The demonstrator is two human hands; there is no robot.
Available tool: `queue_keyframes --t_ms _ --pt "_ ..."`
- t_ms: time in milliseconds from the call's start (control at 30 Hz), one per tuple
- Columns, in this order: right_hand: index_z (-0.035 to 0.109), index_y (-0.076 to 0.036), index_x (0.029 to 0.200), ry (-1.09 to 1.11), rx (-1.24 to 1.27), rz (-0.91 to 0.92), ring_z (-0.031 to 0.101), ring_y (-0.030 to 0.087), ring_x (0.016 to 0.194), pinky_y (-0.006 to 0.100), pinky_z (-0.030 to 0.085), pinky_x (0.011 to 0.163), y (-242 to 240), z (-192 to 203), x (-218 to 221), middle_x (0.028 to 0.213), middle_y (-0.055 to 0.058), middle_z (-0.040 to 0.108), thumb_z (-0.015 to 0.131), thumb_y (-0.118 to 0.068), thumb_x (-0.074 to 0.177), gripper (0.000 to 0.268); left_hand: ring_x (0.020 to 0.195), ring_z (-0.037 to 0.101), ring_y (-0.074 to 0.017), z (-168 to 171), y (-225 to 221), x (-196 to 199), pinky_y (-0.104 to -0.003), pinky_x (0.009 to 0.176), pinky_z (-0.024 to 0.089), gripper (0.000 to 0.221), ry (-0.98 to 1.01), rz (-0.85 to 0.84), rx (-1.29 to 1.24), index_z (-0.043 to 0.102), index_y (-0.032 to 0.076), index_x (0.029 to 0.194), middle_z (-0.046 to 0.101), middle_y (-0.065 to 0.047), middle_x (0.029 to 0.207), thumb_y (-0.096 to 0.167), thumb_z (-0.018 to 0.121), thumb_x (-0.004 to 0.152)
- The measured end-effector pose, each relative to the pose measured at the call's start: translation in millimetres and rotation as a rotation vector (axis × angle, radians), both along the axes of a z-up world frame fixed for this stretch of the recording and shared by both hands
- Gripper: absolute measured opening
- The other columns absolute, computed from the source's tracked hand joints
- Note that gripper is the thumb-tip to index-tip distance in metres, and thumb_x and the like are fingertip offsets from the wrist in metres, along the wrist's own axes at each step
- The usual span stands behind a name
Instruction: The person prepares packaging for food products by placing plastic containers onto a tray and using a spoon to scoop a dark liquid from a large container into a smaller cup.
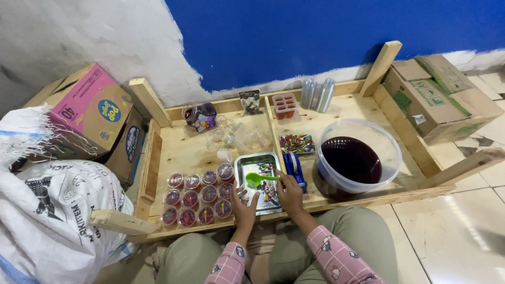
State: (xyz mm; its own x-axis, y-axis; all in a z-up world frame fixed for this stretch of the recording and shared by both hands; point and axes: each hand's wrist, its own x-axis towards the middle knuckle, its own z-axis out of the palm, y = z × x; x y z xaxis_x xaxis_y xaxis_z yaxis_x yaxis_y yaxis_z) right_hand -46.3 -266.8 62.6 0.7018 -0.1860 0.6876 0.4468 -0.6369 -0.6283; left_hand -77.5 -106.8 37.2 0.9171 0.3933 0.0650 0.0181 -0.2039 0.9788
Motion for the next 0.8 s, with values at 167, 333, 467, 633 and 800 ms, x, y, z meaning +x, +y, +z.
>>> queue_keyframes --t_ms 167,333,467,633,800 --pt "0.079 -0.009 0.112 0.136 0.439 0.033 0.074 0.023 0.072 0.031 0.064 0.06 -10.2 16.2 -8.8 0.086 0.009 0.071 0.076 0.0 0.084 0.029 0.121 0.061 -0.0368 9.8 -7.1 -4.4 -0.047 0.096 0.058 0.096 0.002 -0.012 -0.021 0.031 0.011 0.158 0.048 -0.018 0.13 0.023 0.086 0.081" --pt "0.071 0.005 0.11 0.29 0.881 0.081 0.074 0.024 0.075 0.032 0.066 0.067 -16.5 29.7 -9.0 0.087 0.017 0.069 0.068 -0.001 0.095 0.016 0.121 0.062 -0.0328 20.1 -19.9 0.7 -0.046 0.096 0.058 0.097 0.013 -0.003 -0.045 0.031 0.014 0.158 0.05 -0.015 0.131 0.019 0.087 0.079" --pt "0.06 0.006 0.118 0.253 1.066 0.066 0.074 0.031 0.079 0.038 0.066 0.072 -31.3 56.9 -17.6 0.095 0.025 0.068 0.055 -0.009 0.104 0.022 0.124 0.06 -0.0328 56.2 -38.0 -0.9 -0.048 0.099 0.057 0.096 0.013 -0.002 -0.123 0.031 0.012 0.158 0.051 -0.015 0.133 0.016 0.086 0.079" --pt "0.057 0.008 0.125 0.111 1.15 0.04 0.074 0.029 0.076 0.033 0.065 0.071 -62.7 101.5 -29.1 0.095 0.022 0.067 0.049 -0.011 0.107 0.027 0.127 0.058 -0.0374 88.3 -70.4 2.1 -0.052 0.1 0.053 0.095 -0.017 -0.052 -0.255 0.027 0.009 0.158 0.051 -0.017 0.135 0.013 0.083 0.082" --pt "0.055 0.01 0.127 -0.212 0.795 -0.017 0.072 0.031 0.083 0.036 0.066 0.073 -123.9 125.0 -33.8 0.111 0.017 0.054 0.044 -0.015 0.111 0.031 0.127 0.059 -0.0344 80.3 -101.6 18.5 -0.047 0.099 0.053 0.101 -0.06 -0.189 -0.264 0.027 0.01 0.159 0.055 -0.017 0.136 0.014 0.087 0.078"
